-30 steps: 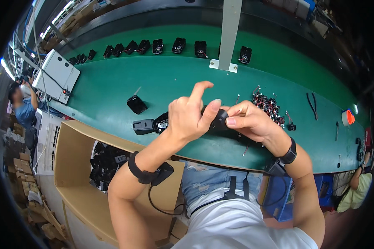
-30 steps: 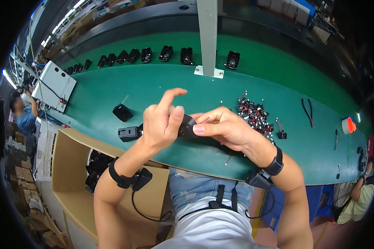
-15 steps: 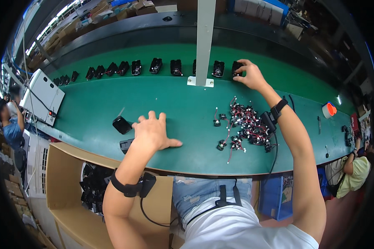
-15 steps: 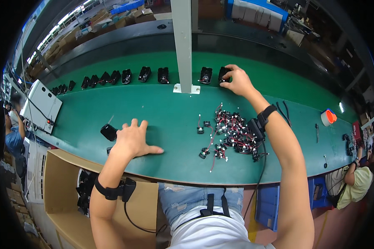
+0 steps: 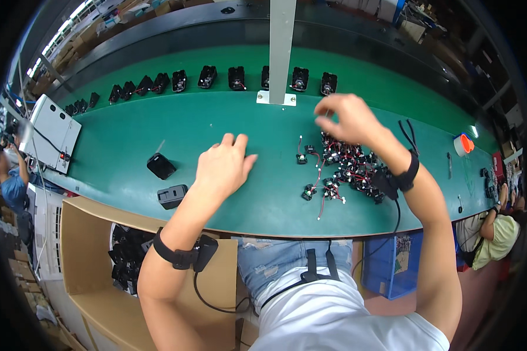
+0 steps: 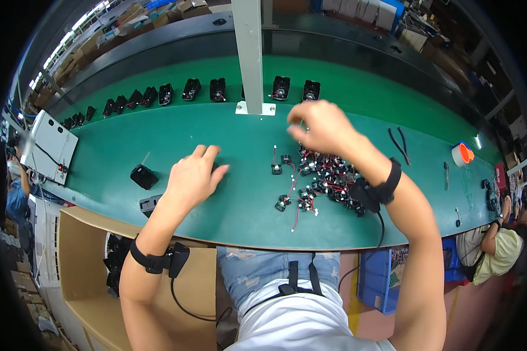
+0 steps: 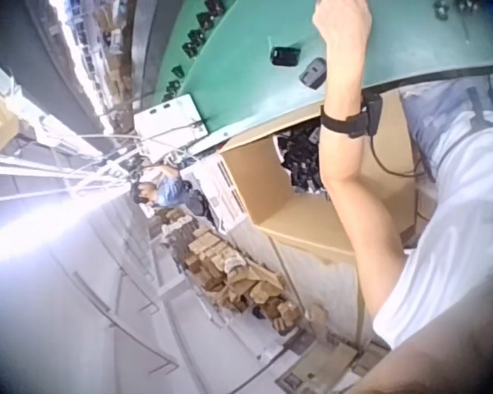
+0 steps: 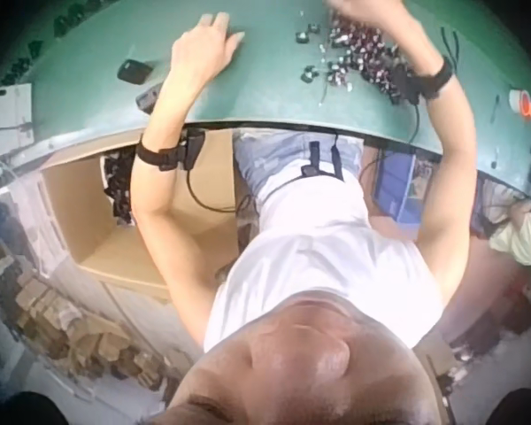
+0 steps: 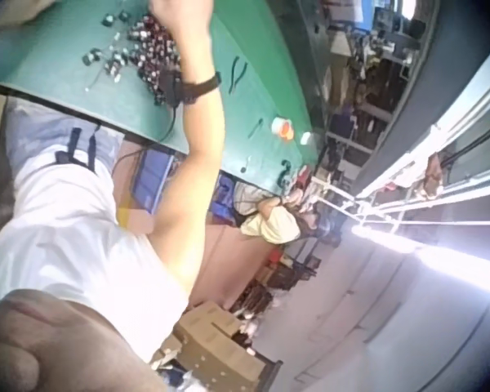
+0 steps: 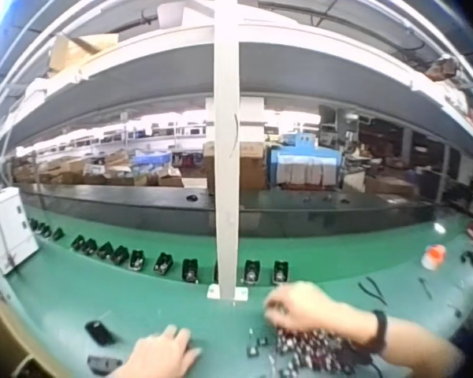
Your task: The person assembles small black electronic housings by inserting wired circuit boards into them. They pick up a housing from a cardboard box, insert a circuit board from a pile on the table, and place the completed unit on the green workbench. This process is repeated continuously.
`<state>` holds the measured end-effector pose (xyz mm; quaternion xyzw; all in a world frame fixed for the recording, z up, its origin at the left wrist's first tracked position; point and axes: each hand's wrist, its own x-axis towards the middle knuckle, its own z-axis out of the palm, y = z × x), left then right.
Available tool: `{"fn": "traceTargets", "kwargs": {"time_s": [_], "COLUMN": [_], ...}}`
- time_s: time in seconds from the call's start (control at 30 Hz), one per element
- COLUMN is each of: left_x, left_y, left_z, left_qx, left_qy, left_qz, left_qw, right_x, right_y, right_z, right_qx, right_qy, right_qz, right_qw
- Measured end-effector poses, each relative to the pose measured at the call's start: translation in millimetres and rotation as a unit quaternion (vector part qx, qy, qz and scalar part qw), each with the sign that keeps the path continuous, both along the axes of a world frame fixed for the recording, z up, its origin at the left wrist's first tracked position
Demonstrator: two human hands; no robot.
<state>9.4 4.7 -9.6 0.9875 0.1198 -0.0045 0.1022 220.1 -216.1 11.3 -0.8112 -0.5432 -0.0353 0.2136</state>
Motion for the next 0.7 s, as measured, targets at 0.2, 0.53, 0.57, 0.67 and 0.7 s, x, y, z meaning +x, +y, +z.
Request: {"fn": "traceTargets", "kwargs": {"time_s": [0.2,0.53,0.57,0.67,0.7], "left_x": [-4.9,-8.3,-8.2,-7.7,-6.9], "left_y": [0.7,-2.9,-2.6,-0.1,1.6], "left_z": [-3.2,10.5,9.0,-1.9,-5.9], "left_qx": [-0.021,-0.169,-0.182,-0.218,-0.228], "left_qy": [0.021,0.113,0.100,0.072,0.065], "left_qz": [-0.057,-0.089,-0.104,-0.150,-0.167], "left_qw": [0.998,0.975,0.973,0.962,0.957], "right_x": [-47.9,-35.9,-35.6,-33.7,-32.8], "right_y": [17.4,11.5,10.6,8.2,8.6], "right_z": [-17.1,-37.4,-37.1,-39.9,-39.7], "right_qx": [-0.221,-0.118,-0.114,-0.084,-0.070], "right_qy": [0.040,0.101,0.106,0.100,0.093], "right_qz": [-0.023,0.042,0.041,0.054,0.061], "right_qw": [0.974,0.987,0.987,0.990,0.991]}}
